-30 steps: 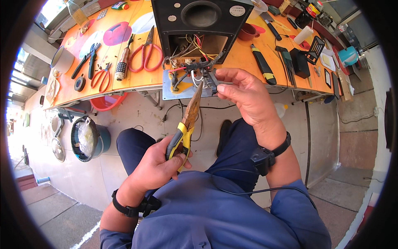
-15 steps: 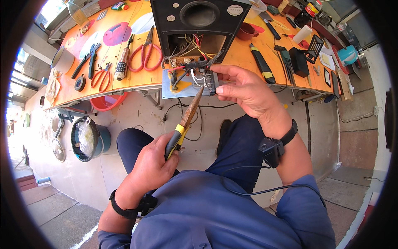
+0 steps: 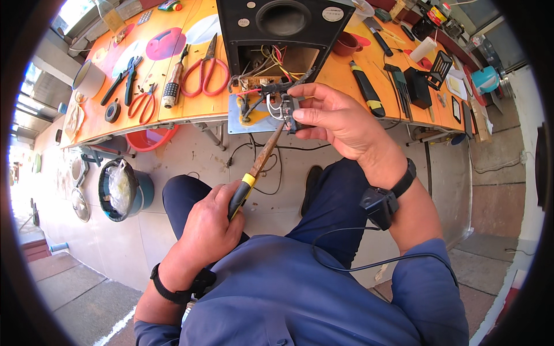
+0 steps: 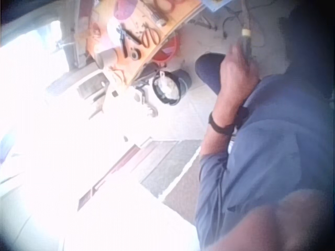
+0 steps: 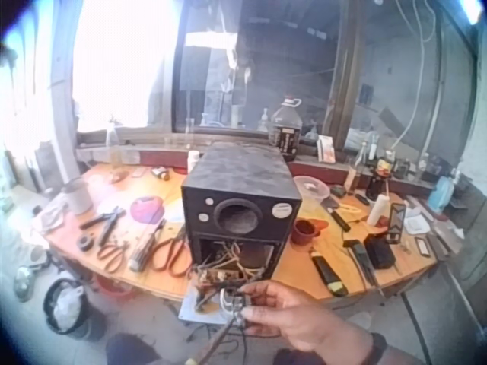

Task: The person uses pliers to strip and adjust wires on a small electronic component, then uses a soldering iron to solder connections. The person inspects the component and continues to manipulate wires and solder joints.

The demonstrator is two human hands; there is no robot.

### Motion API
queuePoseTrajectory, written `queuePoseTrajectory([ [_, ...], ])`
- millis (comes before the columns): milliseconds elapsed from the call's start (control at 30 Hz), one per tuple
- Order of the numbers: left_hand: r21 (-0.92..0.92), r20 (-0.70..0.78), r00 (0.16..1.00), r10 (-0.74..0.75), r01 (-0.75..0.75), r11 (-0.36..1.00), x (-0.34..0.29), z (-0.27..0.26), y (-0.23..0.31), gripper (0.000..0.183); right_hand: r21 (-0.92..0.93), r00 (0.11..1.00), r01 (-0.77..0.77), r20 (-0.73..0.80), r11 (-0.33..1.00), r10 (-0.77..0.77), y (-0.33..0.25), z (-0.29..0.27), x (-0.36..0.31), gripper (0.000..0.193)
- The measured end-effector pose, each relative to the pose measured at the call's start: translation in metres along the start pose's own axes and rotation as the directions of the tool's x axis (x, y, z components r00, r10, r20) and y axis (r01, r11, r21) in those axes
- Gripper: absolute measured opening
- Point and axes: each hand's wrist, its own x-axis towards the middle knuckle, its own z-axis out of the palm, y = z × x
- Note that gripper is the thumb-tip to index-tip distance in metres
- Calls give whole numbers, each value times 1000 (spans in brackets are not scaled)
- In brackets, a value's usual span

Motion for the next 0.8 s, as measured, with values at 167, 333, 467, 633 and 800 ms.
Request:
queuePoseTrajectory([
  [167,49,-48,998,27,-25,998,-5,2,-3,48,-38,999,28,-40,999,-30,5,7,1,43],
  [333,62,-107,994,24,-18,998,-8,1,-1,48,39,994,86,-68,996,-84,9,14,3,41],
  [467,68,-138,990,25,-16,998,-9,1,0,43,55,991,116,-80,992,-111,13,17,5,40],
  [633,93,-147,988,40,-27,995,-7,1,-1,43,96,985,156,-84,983,-148,17,21,5,39],
  [800,91,-143,989,26,-13,996,-7,-5,0,44,94,982,177,-80,980,-169,18,24,4,39],
])
